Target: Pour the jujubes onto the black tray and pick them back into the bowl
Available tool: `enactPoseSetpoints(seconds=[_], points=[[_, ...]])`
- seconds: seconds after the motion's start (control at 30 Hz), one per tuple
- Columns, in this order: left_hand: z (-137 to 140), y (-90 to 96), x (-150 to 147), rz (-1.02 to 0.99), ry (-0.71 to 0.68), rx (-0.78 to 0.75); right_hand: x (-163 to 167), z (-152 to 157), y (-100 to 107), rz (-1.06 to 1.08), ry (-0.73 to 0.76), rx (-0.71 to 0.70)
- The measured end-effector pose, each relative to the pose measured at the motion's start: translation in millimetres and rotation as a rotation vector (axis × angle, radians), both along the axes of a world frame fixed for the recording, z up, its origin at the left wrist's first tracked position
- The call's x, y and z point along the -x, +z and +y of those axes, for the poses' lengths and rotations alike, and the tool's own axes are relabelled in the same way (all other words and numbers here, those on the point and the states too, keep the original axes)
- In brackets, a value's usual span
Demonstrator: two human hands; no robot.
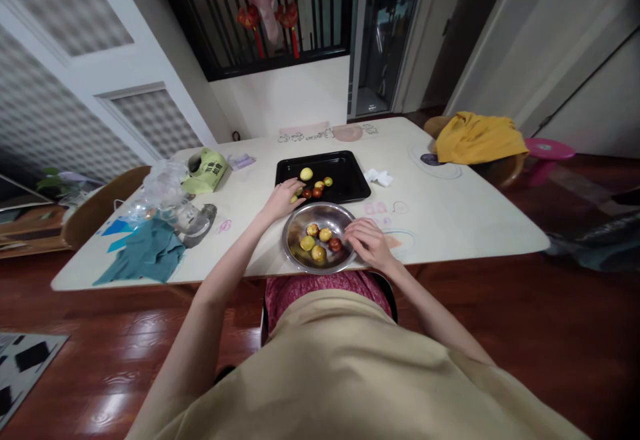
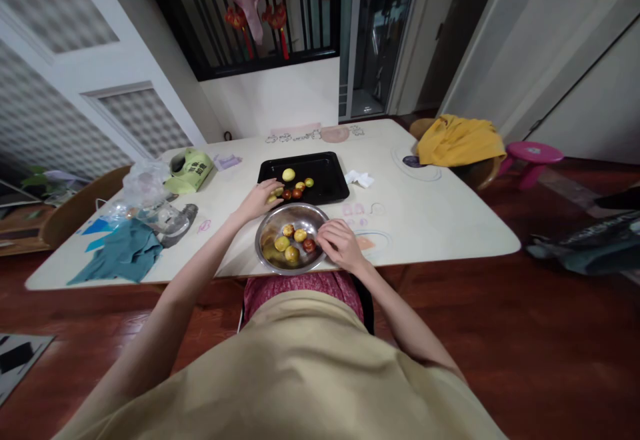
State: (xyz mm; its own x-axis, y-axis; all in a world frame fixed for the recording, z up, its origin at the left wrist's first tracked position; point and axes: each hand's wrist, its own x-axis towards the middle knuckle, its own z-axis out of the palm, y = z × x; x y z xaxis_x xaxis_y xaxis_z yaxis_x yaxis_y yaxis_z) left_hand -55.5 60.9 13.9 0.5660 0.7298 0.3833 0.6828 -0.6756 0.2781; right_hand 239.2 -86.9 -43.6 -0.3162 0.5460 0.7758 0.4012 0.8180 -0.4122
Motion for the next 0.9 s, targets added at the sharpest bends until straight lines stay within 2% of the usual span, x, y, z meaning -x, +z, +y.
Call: enactPoseSetpoints(seconds=[0.1,0.2,0.47,0.6,0.73,0.9], points=[[26,-1.7,-9,0.136,0.023,0.049,1,1,-3,-0.002,-0.004,-0.002],[41,-2.5,-13,0.224,0.03,0.069,0,2,-5,0.004,0.014,-0.007],[47,-9.7,-15,0.258,0.003,0.081,2,2,-7,-0.021,-0.011,-0.021],[40,-10.7,-14,0.173,0.008,0.079,3,2,-7,-0.019,-0.014,-0.077],[25,-2.7,-7,0.012,0.033,0.015,2,2,-7,-0.037,-0.022,-0.061],[-29,16.9,2,-0.234,-0.011,-0.038,2,2,-8,-0.04,-0.024,-0.073]])
